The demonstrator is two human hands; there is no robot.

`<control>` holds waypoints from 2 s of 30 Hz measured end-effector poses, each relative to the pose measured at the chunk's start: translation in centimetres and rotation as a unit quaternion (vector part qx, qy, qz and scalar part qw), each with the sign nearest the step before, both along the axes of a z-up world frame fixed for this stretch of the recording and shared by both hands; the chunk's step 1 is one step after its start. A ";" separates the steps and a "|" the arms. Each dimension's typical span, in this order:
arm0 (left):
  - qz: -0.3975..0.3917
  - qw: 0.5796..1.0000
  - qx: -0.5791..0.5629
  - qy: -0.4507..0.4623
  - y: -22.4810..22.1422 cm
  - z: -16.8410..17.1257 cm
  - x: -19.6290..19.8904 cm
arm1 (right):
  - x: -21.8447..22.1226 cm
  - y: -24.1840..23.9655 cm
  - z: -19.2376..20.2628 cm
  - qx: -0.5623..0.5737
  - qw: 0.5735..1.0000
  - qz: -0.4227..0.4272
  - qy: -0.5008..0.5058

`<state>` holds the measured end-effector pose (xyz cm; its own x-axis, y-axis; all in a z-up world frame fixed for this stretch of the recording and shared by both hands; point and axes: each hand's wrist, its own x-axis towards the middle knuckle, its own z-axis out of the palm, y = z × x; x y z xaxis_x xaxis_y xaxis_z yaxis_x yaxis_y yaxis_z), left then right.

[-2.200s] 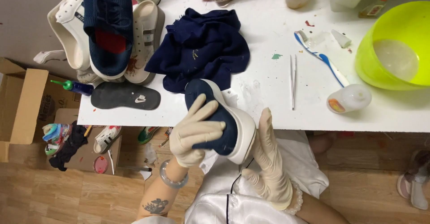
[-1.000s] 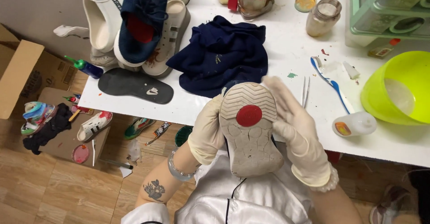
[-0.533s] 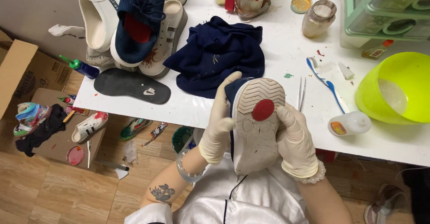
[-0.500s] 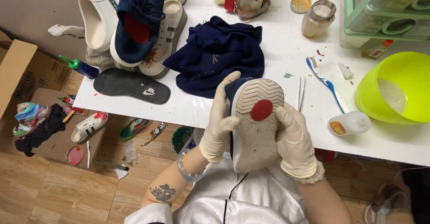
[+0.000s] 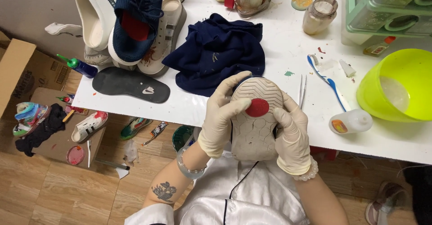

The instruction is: Applying glue to shoe components and assembling the sole onto a sneaker.

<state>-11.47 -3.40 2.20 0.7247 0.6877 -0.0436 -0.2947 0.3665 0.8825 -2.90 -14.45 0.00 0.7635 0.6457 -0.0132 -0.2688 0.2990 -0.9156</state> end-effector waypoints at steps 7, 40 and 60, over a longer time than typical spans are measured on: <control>0.009 0.999 0.045 0.023 -0.9 1.0 -0.4 | 0.6 -0.4 -2.4 0.056 0.998 -0.003 0.020; 0.030 0.873 0.487 -0.001 -4.2 1.3 -2.4 | -1.7 -4.1 -8.1 0.241 0.959 -0.019 0.148; -0.024 0.890 0.455 -0.006 -3.2 2.2 -2.4 | -2.9 -3.8 -5.6 0.153 0.983 -0.091 0.038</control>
<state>-13.86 -6.61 4.41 0.7501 0.4028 0.5246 -0.3100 -0.4865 0.8168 -5.82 -18.20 -5.56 0.8712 0.4808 0.0987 -0.2491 0.6065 -0.7551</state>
